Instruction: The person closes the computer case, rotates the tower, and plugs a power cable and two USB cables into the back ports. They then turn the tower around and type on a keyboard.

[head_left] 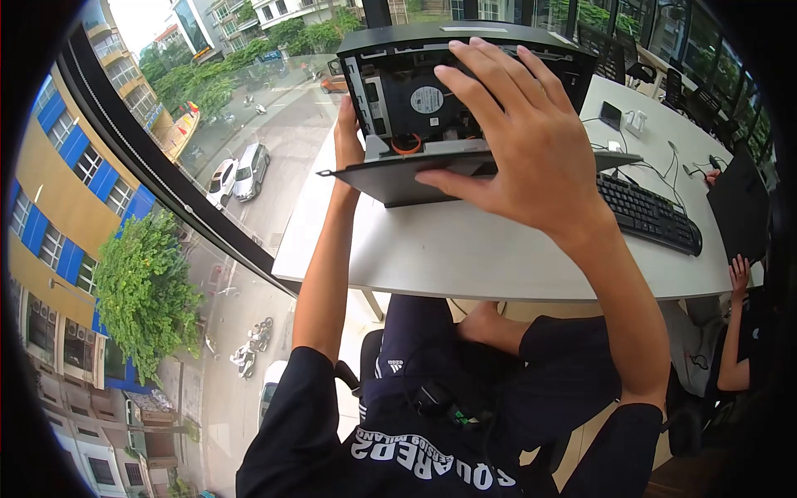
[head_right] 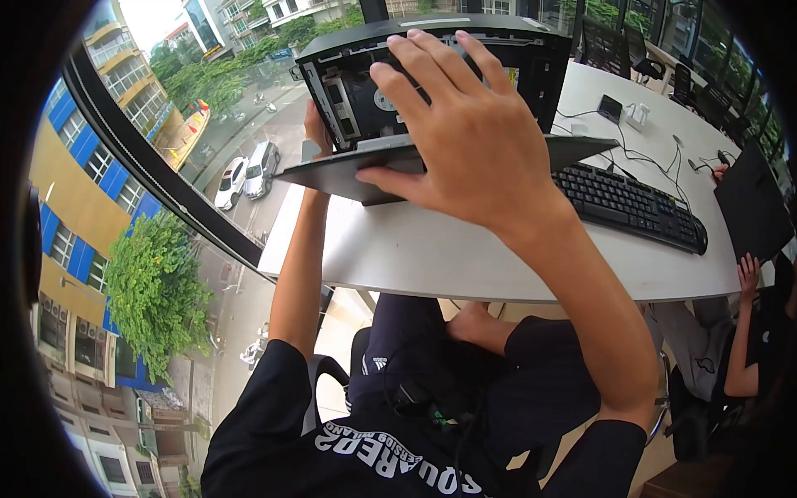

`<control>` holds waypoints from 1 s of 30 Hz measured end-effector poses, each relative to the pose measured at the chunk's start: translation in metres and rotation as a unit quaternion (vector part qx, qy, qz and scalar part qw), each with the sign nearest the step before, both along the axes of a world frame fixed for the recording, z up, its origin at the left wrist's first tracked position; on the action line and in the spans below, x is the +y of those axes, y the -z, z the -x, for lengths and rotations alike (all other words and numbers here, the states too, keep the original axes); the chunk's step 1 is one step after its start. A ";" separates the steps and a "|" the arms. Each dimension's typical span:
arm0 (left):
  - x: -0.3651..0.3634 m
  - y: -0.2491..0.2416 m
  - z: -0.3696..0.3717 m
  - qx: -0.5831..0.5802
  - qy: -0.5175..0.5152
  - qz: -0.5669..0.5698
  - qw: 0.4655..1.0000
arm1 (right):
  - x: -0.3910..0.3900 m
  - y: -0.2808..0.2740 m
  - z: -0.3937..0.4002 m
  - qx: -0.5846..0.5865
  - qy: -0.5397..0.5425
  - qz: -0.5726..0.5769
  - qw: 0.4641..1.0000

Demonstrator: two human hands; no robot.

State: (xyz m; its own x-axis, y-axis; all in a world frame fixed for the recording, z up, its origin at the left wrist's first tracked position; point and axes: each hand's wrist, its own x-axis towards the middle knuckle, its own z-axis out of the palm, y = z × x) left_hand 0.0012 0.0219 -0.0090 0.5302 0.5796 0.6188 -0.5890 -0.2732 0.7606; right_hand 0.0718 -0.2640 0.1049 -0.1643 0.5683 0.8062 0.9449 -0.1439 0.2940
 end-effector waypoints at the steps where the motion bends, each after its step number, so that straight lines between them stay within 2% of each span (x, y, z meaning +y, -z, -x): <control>1: 0.000 -0.002 0.003 0.017 -0.010 -0.030 0.999 | 0.006 -0.003 -0.005 -0.008 -0.002 -0.014 1.000; 4: -0.008 -0.008 0.008 0.008 0.060 0.077 0.995 | 0.023 -0.010 -0.019 -0.044 0.002 -0.049 0.998; 7: -0.012 -0.003 0.017 0.073 -0.002 0.073 0.995 | 0.028 -0.033 -0.025 -0.041 0.073 0.083 0.993; 9: -0.005 0.011 0.017 0.073 -0.063 0.004 0.995 | 0.042 -0.031 -0.037 -0.033 0.049 0.065 0.996; 13: -0.029 -0.012 0.029 0.068 -0.012 0.068 0.995 | 0.060 -0.037 -0.051 -0.016 0.057 0.072 0.996; 16: -0.018 -0.005 0.025 0.069 -0.016 0.087 0.994 | 0.069 -0.041 -0.058 0.000 0.063 0.078 0.995; 19: -0.008 0.000 0.026 0.086 -0.004 0.035 0.996 | 0.073 -0.044 -0.059 0.020 0.068 0.089 0.993; 30: -0.013 0.003 0.026 0.102 -0.054 -0.049 0.992 | 0.083 -0.051 -0.065 0.062 0.092 0.132 0.985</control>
State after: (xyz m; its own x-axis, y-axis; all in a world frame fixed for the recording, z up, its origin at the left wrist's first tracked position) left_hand -0.0245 0.0088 -0.0124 0.5888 0.5822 0.5606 -0.3880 -0.4048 0.8280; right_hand 0.1368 -0.1809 0.1560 0.0518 0.7721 0.6334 0.9410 -0.2501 0.2279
